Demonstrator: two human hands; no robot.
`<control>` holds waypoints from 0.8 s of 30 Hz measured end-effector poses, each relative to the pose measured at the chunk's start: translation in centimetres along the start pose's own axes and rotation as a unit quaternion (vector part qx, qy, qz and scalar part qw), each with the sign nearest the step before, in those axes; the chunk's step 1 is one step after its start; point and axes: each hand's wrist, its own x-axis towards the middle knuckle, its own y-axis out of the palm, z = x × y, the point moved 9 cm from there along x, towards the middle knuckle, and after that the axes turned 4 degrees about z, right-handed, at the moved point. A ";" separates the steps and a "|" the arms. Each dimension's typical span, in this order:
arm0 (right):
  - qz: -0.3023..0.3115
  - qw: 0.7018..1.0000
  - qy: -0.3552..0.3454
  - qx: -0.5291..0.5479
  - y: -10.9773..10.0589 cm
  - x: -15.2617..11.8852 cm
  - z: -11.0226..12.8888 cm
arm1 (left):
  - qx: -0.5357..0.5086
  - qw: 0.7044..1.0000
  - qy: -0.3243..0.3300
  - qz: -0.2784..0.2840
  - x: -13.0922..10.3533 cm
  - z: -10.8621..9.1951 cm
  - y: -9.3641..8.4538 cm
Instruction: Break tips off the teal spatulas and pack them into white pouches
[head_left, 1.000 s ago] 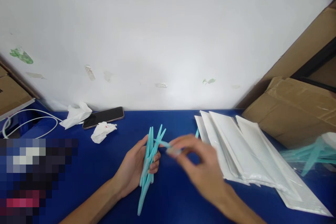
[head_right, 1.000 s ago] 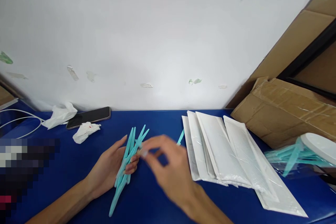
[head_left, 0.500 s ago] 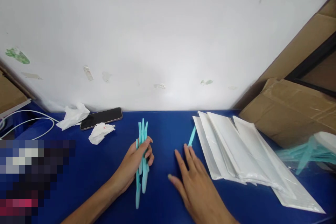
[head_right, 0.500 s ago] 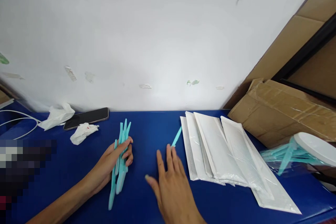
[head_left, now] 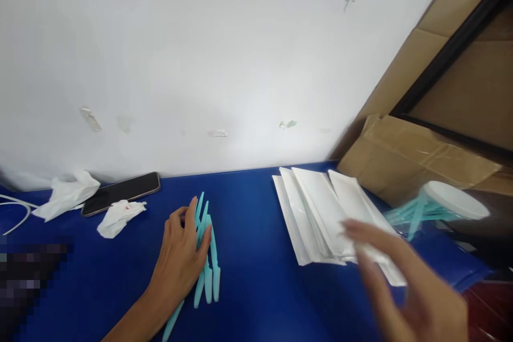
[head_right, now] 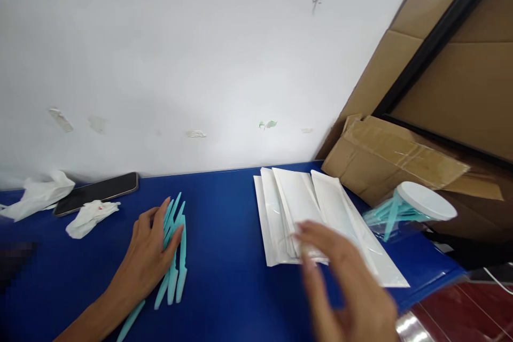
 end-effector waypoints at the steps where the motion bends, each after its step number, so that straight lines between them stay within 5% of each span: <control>1: -0.007 0.997 0.059 -0.056 -1.1 0.9 -3.2 | -0.008 1.000 -0.010 0.008 0.0 0.1 0.0; 3: 0.052 0.977 0.143 -0.147 -0.8 2.2 -9.3 | -0.026 0.999 -0.032 0.019 0.0 0.3 -0.2; 5: 0.159 0.948 0.196 -0.194 1.6 2.4 -14.6 | -0.041 0.998 -0.046 0.024 0.0 0.4 -0.5; 9: 0.237 0.920 0.237 -0.205 5.6 1.7 -19.8 | -0.057 0.996 -0.052 0.034 0.1 0.7 -0.3; 13: 0.250 0.903 0.268 -0.224 7.0 1.6 -20.4 | -0.054 0.997 -0.050 0.033 0.2 1.0 0.0; 17: 0.219 0.903 0.294 -0.223 6.1 2.1 -20.2 | -0.052 0.997 -0.043 0.029 0.3 1.1 0.0; 21: 0.144 0.915 0.312 -0.210 3.0 2.4 -19.6 | -0.066 0.997 -0.045 0.026 0.1 1.3 -0.1; 24: 0.029 0.925 0.325 -0.194 -1.8 2.6 -18.0 | -0.094 0.994 -0.052 0.024 0.0 1.3 -0.1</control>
